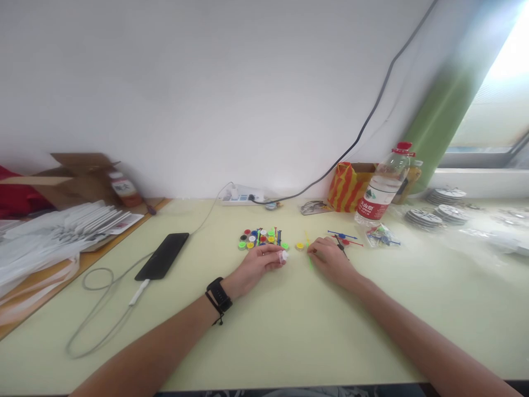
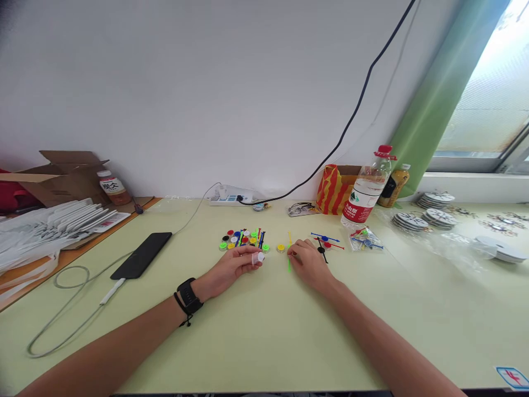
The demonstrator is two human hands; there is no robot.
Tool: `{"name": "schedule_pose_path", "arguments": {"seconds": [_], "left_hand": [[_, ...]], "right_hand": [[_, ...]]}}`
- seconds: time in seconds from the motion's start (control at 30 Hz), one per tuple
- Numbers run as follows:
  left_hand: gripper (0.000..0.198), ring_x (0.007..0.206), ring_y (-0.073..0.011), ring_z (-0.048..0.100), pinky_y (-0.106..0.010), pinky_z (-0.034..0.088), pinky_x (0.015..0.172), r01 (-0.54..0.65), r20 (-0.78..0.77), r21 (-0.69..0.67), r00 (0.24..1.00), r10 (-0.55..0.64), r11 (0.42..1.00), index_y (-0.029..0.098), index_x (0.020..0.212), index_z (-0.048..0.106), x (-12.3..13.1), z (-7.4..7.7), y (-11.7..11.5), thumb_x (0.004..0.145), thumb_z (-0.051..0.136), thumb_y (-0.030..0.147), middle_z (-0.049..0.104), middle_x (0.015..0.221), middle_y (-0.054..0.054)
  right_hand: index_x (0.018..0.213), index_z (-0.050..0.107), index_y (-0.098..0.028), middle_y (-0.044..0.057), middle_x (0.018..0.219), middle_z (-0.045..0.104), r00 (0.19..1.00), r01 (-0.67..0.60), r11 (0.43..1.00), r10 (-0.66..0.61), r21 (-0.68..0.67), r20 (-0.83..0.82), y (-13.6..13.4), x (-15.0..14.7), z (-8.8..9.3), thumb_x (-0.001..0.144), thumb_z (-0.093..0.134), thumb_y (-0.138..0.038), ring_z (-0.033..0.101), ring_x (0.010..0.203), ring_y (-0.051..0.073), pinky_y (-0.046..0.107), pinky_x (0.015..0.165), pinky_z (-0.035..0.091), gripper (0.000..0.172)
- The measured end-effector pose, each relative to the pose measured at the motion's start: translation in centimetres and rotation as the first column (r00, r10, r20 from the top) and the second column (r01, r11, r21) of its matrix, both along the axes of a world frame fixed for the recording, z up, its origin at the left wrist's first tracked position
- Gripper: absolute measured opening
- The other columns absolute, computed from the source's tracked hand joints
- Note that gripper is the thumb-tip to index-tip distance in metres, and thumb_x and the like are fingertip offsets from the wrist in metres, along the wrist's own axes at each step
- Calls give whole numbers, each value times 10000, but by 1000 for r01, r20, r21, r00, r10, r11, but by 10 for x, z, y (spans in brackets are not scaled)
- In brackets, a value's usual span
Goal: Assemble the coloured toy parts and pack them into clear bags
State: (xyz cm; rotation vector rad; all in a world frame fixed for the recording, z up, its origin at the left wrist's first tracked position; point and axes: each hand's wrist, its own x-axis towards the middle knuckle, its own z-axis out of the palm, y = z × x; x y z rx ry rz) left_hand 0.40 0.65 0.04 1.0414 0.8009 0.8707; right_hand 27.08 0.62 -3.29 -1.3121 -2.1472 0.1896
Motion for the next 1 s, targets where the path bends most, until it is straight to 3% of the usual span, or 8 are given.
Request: {"name": "schedule_pose_path", "arguments": {"seconds": [0.17, 0.33, 0.5, 0.67, 0.9, 1.0], "left_hand": [[284, 854, -164, 690, -302, 537, 858, 0, 27, -2, 1000, 0, 1000, 152, 999, 763, -1, 1, 0, 774, 862, 294, 735, 948, -85], [231, 793, -136, 657, -254, 514, 760, -5, 93, -18, 996, 6, 1000, 152, 963, 758, -2, 2, 2, 807, 830, 307, 722, 939, -74], [219, 739, -113, 614, -238, 488, 715, -37, 160, -78, 986, 49, 996, 146, 935, 739, -4, 2, 3, 830, 812, 324, 699, 888, -58], [233, 735, -115, 605, -246, 481, 699, -57, 176, -124, 981, 78, 991, 149, 906, 700, -4, 1, 4, 838, 808, 345, 692, 888, -59], [260, 761, -127, 615, -250, 483, 697, -52, 194, -137, 978, 78, 989, 152, 895, 683, -4, 1, 4, 858, 787, 387, 699, 892, -65], [255, 765, -130, 620, -254, 486, 703, -58, 191, -145, 978, 86, 988, 153, 918, 684, -5, 0, 5, 856, 790, 377, 712, 919, -74]], "right_hand": [[942, 620, -224, 89, 1007, 680, 998, -53, 997, 54, 49, -33, -6, -3, 7, 943, 496, -155, 599, 984, 264, 423, 895, 469, 141], [979, 564, -232, 101, 1037, 673, 993, -4, 993, 18, 114, -114, -9, -6, 11, 985, 459, -202, 581, 1068, 286, 430, 915, 457, 110], [964, 507, -229, 73, 957, 643, 983, 28, 999, -23, 26, -184, -10, -7, 10, 999, 429, -218, 591, 904, 240, 379, 816, 467, 86], [928, 513, -223, 51, 886, 617, 969, -16, 1000, 20, 18, -248, -8, -8, 6, 945, 404, -115, 571, 788, 203, 321, 686, 449, 154], [986, 672, -210, 93, 1062, 706, 962, -117, 993, 121, 29, -245, -6, -11, 1, 900, 415, -49, 651, 1010, 233, 392, 902, 503, 315], [1044, 696, -210, 103, 1117, 711, 965, -124, 992, 124, 17, -231, -7, -13, 3, 920, 437, -78, 658, 1042, 240, 390, 899, 519, 316]]}}
